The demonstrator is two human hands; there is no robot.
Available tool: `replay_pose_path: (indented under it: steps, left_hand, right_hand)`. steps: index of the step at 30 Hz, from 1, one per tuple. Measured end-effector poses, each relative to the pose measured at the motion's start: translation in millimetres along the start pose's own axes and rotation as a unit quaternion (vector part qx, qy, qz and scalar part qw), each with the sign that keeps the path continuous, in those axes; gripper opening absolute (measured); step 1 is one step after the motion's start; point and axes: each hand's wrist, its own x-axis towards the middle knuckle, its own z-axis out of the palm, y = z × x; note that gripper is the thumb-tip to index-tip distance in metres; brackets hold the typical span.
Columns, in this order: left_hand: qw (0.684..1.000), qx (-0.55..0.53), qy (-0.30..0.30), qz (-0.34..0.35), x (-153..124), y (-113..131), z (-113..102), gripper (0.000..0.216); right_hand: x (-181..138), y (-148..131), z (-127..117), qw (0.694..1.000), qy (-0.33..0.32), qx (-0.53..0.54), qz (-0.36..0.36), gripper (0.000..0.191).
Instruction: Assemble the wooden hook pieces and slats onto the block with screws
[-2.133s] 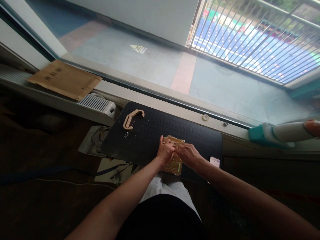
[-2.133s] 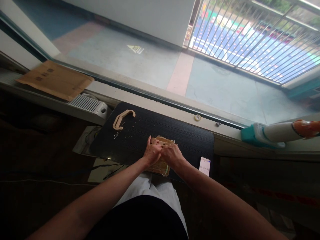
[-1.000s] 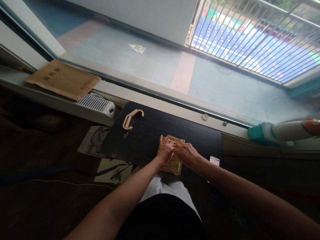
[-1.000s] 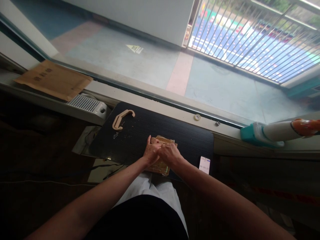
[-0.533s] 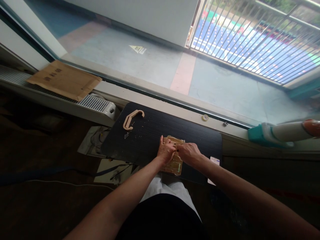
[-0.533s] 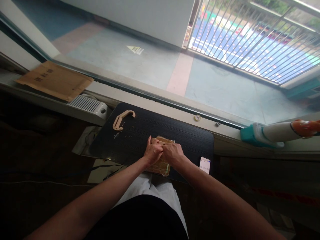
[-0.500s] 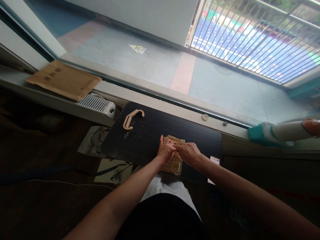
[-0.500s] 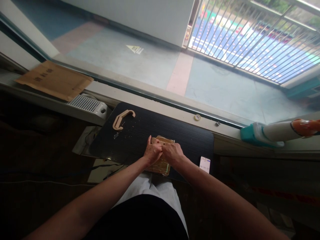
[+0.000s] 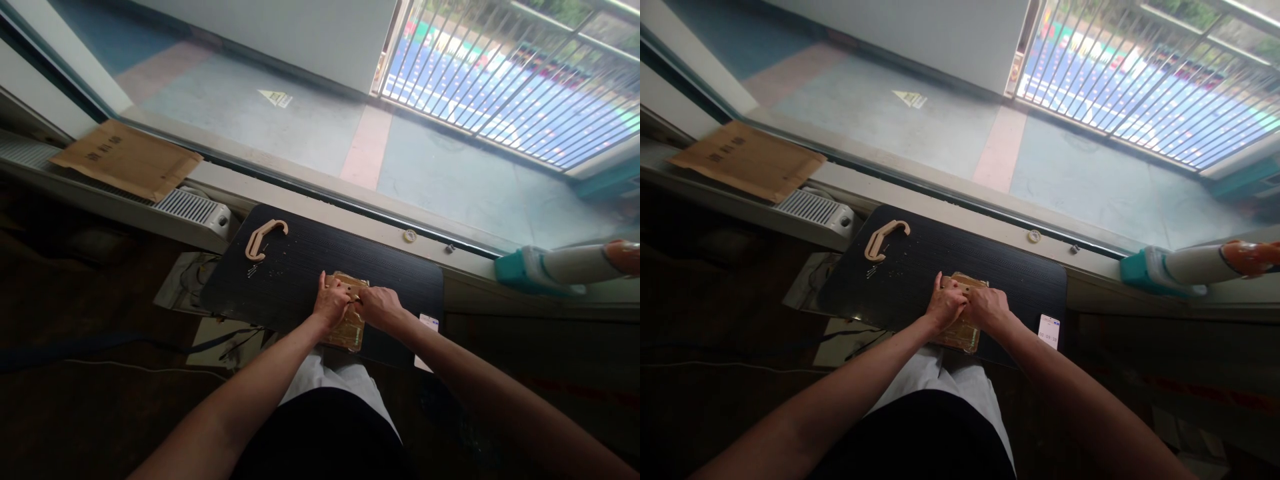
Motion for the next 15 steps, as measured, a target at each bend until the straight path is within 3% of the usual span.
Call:
replay_pose_path:
  steps: [4,6,8,13,15]
  left_hand:
    - [1.0,-0.001,0.002,-0.003,0.7,-1.0,3.1,0.009]
    - [1.0,-0.003,0.004,-0.004,0.7,-1.3,4.3,0.011]
    - [1.0,-0.005,0.004,-0.002,0.4,-1.3,4.4,0.011]
    - [1.0,0.0,0.007,0.0,-0.6,-0.1,1.5,0.013]
    - [1.0,0.003,0.011,-0.001,-0.8,0.3,0.4,0.013]
  right_hand:
    - [-5.1,-1.1,-7.3,0.992,0.023,-0.045,-0.119,0.029]
    - [-4.2,-2.0,-6.4,0.988,0.021,-0.055,-0.143,0.028]
    - [-0.9,-2.7,-2.8,0.991,0.018,-0.041,-0.129,0.027]
    - [8.1,-2.7,3.2,1.0,0.01,0.011,0.011,0.033]
    - [8.0,-1.4,0.8,0.999,0.003,0.016,0.031,0.038]
